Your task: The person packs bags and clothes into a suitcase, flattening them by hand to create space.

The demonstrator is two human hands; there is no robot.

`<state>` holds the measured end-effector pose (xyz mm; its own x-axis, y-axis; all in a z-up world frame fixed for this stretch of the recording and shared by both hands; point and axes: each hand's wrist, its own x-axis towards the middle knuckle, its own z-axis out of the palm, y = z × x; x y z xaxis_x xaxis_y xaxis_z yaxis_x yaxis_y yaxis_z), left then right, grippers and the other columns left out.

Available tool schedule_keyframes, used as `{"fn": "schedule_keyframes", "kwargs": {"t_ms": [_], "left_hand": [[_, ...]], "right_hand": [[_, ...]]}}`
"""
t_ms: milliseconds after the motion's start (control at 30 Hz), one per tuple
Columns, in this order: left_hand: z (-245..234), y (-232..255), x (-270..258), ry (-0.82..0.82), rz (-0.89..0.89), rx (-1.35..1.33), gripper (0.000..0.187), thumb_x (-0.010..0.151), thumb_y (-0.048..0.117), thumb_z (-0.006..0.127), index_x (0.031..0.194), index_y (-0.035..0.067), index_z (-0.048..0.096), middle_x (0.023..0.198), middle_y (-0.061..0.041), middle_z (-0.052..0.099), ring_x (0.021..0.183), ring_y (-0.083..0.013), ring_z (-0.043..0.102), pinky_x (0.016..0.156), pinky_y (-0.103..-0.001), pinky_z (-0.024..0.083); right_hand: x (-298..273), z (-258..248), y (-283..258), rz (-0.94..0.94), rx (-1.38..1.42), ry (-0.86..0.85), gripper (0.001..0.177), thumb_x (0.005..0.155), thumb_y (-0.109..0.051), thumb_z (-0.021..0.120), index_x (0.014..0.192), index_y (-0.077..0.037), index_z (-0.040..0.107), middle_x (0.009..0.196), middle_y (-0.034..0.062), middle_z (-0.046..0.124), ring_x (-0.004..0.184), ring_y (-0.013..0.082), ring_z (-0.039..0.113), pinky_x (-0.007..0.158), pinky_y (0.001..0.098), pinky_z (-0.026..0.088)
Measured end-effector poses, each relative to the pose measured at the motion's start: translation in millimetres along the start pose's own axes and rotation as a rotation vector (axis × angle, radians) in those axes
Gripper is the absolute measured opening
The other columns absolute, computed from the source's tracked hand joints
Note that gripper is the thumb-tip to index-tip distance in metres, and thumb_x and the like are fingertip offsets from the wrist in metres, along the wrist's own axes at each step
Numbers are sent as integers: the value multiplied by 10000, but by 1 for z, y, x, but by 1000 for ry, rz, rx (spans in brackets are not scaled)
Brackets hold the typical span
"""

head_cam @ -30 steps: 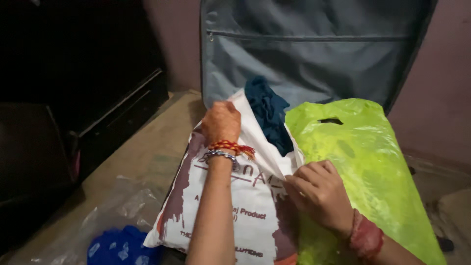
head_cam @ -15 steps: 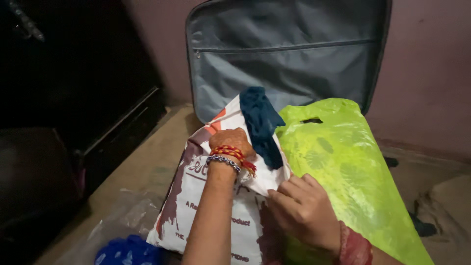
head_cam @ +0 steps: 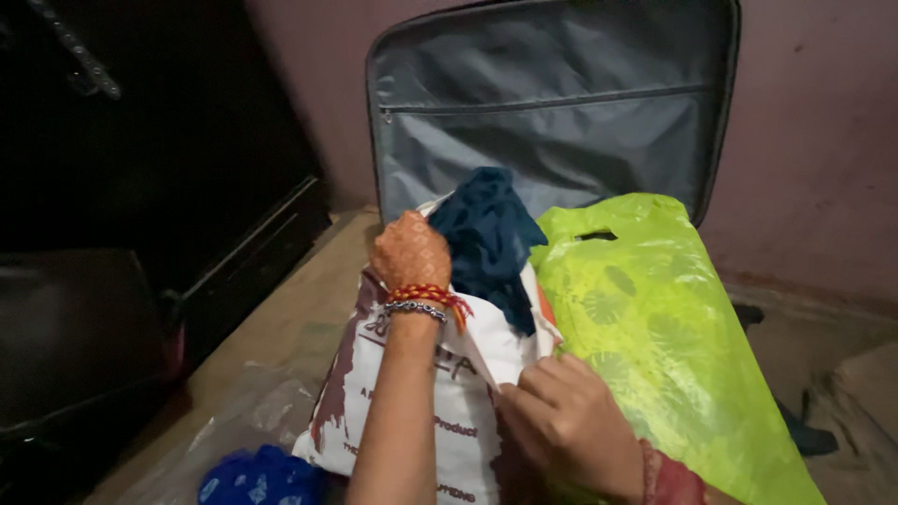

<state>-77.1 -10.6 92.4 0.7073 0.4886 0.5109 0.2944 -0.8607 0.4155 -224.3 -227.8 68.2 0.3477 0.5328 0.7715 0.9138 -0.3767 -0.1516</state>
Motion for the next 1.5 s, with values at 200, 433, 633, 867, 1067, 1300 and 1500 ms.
{"fn": "schedule_keyframes", "kwargs": {"t_ms": [200, 433, 633, 867, 1067, 1300, 1500], "left_hand": [[-12, -15, 16, 121, -36, -259, 229, 906, 279, 695, 887, 68, 782, 864, -226, 739, 852, -431, 719, 753, -514, 573], [-46, -13, 14, 65, -2, -326, 224, 856, 279, 762, 924, 68, 797, 886, -220, 741, 866, -400, 723, 787, -474, 574], [-82, -8, 14, -20, 61, -279, 239, 905, 317, 731, 928, 91, 804, 887, -209, 746, 877, -388, 726, 817, -478, 565], [-110, -15, 12, 46, 112, -389, 279, 865, 346, 752, 887, 71, 794, 878, -205, 746, 863, -395, 716, 797, -477, 556], [-117, -13, 9, -35, 103, -449, 288, 874, 364, 749, 852, 81, 794, 813, -182, 754, 827, -376, 732, 798, -470, 555], [-101, -19, 14, 14, 86, -427, 275, 857, 355, 770, 869, 81, 797, 853, -189, 753, 839, -368, 735, 779, -462, 568], [-104, -13, 15, -118, -28, -409, 261, 886, 365, 747, 944, 118, 811, 929, -176, 764, 899, -345, 749, 820, -439, 579]], "right_hand": [[26, -10, 19, 199, 37, -110, 164, 838, -247, 778, 768, -99, 787, 658, 82, 686, 590, 302, 645, 564, 408, 490], [70, 7, 86, 709, 235, 73, 382, 923, -407, 692, 1031, -54, 791, 725, 98, 773, 644, 159, 712, 623, 309, 555], [119, 16, 198, 1408, 651, 93, 770, 986, -634, 636, 1442, -17, 579, 1405, 154, 608, 1222, 268, 561, 985, 426, 380], [122, 18, 196, 1294, 1485, -202, 890, 758, -691, 682, 1410, -92, 593, 1464, 138, 599, 1316, 334, 566, 1165, 482, 411], [161, -1, 192, 1341, 949, -94, 768, 827, -496, 730, 1414, -21, 592, 1492, 216, 565, 1361, 388, 538, 1168, 512, 382], [180, -41, 178, 1074, 1007, 143, 705, 799, -213, 797, 1434, -62, 531, 1559, 124, 492, 1466, 321, 379, 1194, 554, 225], [183, -63, 151, 1036, 907, 173, 564, 814, -182, 771, 1336, -51, 602, 1459, 111, 621, 1397, 304, 527, 1185, 543, 322]]}}
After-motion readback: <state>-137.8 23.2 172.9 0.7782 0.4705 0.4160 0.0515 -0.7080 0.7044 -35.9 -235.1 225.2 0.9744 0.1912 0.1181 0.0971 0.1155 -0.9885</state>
